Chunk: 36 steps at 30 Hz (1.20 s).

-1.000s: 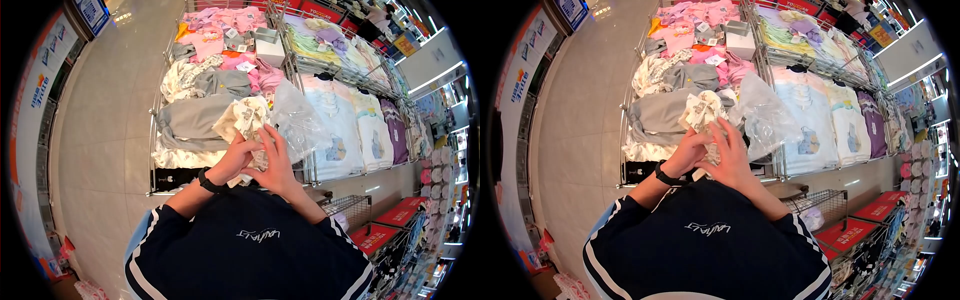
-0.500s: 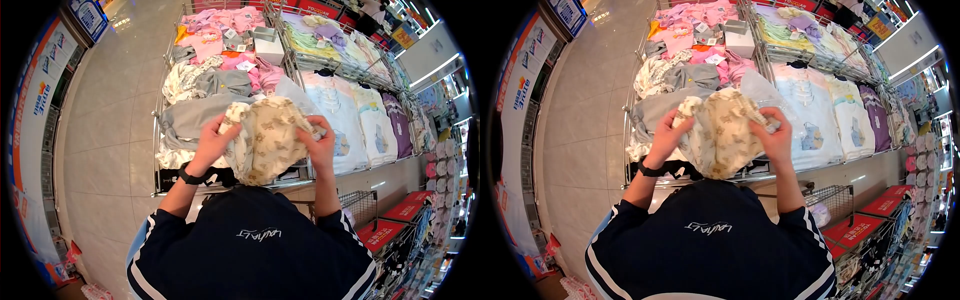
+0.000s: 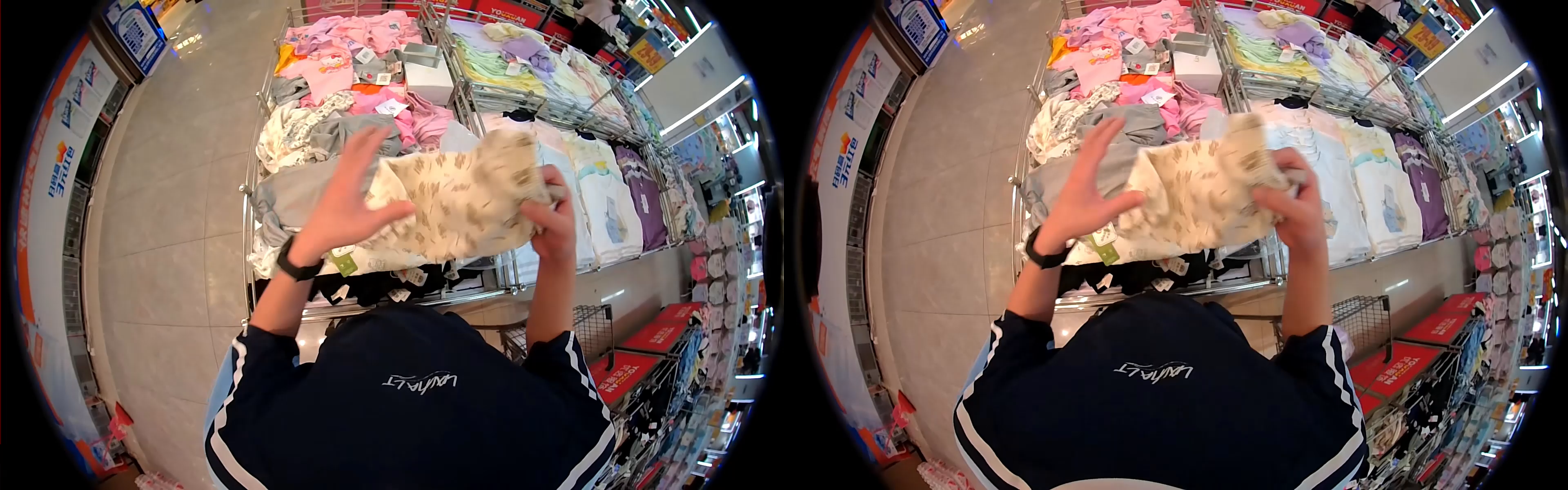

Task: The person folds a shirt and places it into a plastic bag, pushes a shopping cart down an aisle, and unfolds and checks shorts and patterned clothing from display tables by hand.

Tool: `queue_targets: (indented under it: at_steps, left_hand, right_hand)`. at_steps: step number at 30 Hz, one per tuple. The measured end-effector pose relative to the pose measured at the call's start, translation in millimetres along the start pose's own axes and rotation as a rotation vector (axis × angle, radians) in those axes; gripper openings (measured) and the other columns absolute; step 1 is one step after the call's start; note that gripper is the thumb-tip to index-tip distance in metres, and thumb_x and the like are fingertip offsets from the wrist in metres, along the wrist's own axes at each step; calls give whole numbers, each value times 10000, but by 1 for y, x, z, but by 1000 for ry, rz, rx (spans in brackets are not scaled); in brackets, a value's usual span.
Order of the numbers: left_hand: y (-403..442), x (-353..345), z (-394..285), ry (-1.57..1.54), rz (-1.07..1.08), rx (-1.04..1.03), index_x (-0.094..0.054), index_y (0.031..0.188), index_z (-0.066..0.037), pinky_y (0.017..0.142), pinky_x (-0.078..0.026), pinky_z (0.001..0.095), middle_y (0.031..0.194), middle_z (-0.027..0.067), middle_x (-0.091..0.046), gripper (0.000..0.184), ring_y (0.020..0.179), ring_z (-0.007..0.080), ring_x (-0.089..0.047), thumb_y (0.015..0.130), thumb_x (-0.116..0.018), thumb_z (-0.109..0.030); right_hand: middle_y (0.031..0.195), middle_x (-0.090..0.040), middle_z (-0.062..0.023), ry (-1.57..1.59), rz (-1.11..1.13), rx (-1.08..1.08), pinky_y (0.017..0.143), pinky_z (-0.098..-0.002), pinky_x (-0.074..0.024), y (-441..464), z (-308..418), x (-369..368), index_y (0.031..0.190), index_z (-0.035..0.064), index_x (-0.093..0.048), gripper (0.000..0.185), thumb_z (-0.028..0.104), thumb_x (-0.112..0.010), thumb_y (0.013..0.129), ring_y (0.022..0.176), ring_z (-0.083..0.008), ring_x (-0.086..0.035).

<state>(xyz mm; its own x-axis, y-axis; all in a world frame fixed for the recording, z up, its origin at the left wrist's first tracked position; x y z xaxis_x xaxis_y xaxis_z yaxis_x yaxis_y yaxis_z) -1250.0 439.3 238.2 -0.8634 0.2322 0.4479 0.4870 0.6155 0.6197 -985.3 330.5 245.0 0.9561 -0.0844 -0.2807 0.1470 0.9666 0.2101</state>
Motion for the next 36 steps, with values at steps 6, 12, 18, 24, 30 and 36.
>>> queue_targets:
  at_steps: [6, 12, 18, 24, 30, 36]
  left_hand:
    - [12, -52, 4, -597, 403, 90, -609, 1218, -63, 847, -471, 323, 951, 66, -671, 527, 934, 175, -608, 736, -798, -167]
    - [5, -27, 5, -620, 101, 355, -675, 939, 21, 619, -458, 257, 751, 24, -671, 135, 677, 59, -556, 873, -674, -96]
    - [-19, -42, 12, -766, 156, 411, -662, 1002, 41, 667, -465, 250, 856, 9, -679, 160, 758, 55, -568, 893, -611, -65]
    - [-41, -45, 15, -848, 69, 451, -645, 1102, 45, 798, -480, 268, 1011, 52, -685, 247, 910, 100, -603, 873, -587, -29]
    - [-71, -58, 17, -635, 46, 339, -638, 1096, 27, 778, -481, 278, 949, 68, -689, 234, 868, 112, -604, 893, -546, -45]
    - [-67, -31, 32, -518, -157, 488, -633, 1126, 24, 778, -480, 283, 953, 96, -687, 269, 870, 135, -618, 901, -521, -70]
  right_hand:
    - [1036, -584, -55, -409, 471, 53, 827, -256, -454, 11, 8, -73, 1126, 9, -592, 420, 8, -740, 733, 962, -134, -577]
    - [1327, -413, -95, -238, -16, 6, 790, -272, -540, 0, -8, -41, 1387, 34, -362, 691, -33, -697, 787, 1019, -193, -596]
    - [1060, -622, -36, -191, 202, -295, 856, -257, -474, -20, -76, -55, 1205, 13, -549, 392, -30, -657, 830, 973, -94, -591]
    - [923, -581, -18, -524, 74, -20, 780, -254, -461, -11, -73, -44, 1158, 27, -534, 359, 47, -688, 834, 849, -90, -575]
    - [1064, -619, -73, -515, 192, -212, 716, -248, -464, -39, -161, -45, 1305, 73, -517, 482, 100, -689, 855, 818, -121, -584]
    - [1034, -624, -70, -713, -204, -92, 736, -260, -496, -30, -83, -41, 1249, 58, -535, 404, 96, -668, 869, 889, -143, -592]
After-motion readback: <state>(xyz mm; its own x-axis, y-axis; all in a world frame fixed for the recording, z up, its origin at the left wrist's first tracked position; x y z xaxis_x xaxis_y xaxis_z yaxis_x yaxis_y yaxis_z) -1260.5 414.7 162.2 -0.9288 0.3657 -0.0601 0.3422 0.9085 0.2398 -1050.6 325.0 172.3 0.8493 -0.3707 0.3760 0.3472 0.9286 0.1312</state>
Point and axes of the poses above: each hand's wrist, its own y-axis towards the middle knuckle, its own x-axis out of the back of the hand, z = x × y, the point moved 5 cm from there along y, towards the middle knuckle
